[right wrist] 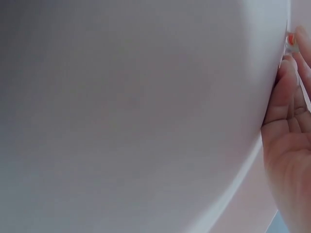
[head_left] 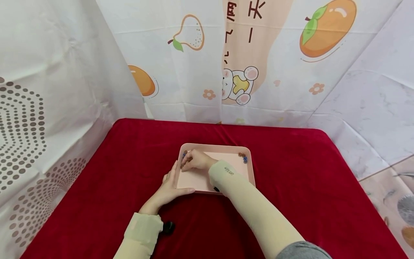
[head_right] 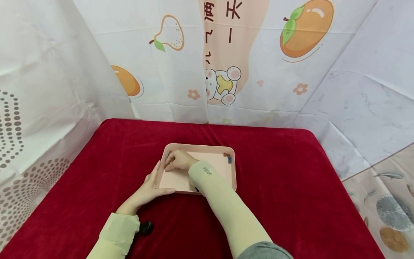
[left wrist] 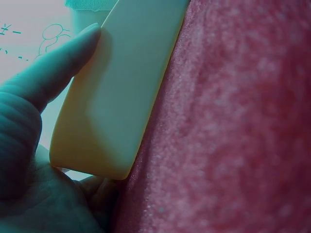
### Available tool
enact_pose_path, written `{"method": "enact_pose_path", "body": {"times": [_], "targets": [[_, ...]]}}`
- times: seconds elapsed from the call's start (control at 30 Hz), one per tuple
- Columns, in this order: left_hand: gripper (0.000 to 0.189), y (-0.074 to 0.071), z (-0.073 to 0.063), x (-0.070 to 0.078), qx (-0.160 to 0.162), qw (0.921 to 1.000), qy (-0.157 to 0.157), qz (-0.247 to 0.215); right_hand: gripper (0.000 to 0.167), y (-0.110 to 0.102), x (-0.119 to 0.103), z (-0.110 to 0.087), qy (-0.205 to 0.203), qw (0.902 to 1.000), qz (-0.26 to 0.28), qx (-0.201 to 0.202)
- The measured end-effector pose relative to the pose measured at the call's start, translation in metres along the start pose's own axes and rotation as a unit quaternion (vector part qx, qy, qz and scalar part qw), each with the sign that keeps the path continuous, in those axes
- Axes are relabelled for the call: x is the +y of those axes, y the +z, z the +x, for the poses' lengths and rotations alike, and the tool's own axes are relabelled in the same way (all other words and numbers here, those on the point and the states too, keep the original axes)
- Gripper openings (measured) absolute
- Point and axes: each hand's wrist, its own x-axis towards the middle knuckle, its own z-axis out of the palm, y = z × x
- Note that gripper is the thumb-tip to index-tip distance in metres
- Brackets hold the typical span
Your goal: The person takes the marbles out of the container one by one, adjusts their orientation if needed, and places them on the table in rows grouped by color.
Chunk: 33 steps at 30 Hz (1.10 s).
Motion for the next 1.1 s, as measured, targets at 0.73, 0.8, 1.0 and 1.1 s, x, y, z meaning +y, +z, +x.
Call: {"method": "enact_pose_path", "body": {"times": [0.73, 0.8, 1.0, 1.1], "targets": [[0.127, 0.000, -0.002, -0.001, 0.004, 0.9999, -0.007, -0.008, 0.010, -0.006, -0.010, -0.006, 0.022, 0.9995, -0.020, 0.008], [0.128, 0.000, -0.002, 0.000, 0.007, 0.9998, -0.013, -0.010, 0.009, -0.010, -0.014, -0.011, 0.036, 0.9992, -0.004, 0.015], [0.129, -0.001, -0.003, 0.000, 0.007, 0.9999, -0.015, -0.004, 0.011, -0.023, -0.032, -0.029, 0.043, 0.9981, 0.033, 0.028], [0.129, 0.000, -0.002, 0.001, 0.006, 0.9999, -0.014, -0.003, 0.011, -0.028, -0.036, -0.037, 0.040, 0.9981, 0.028, 0.038]]}}
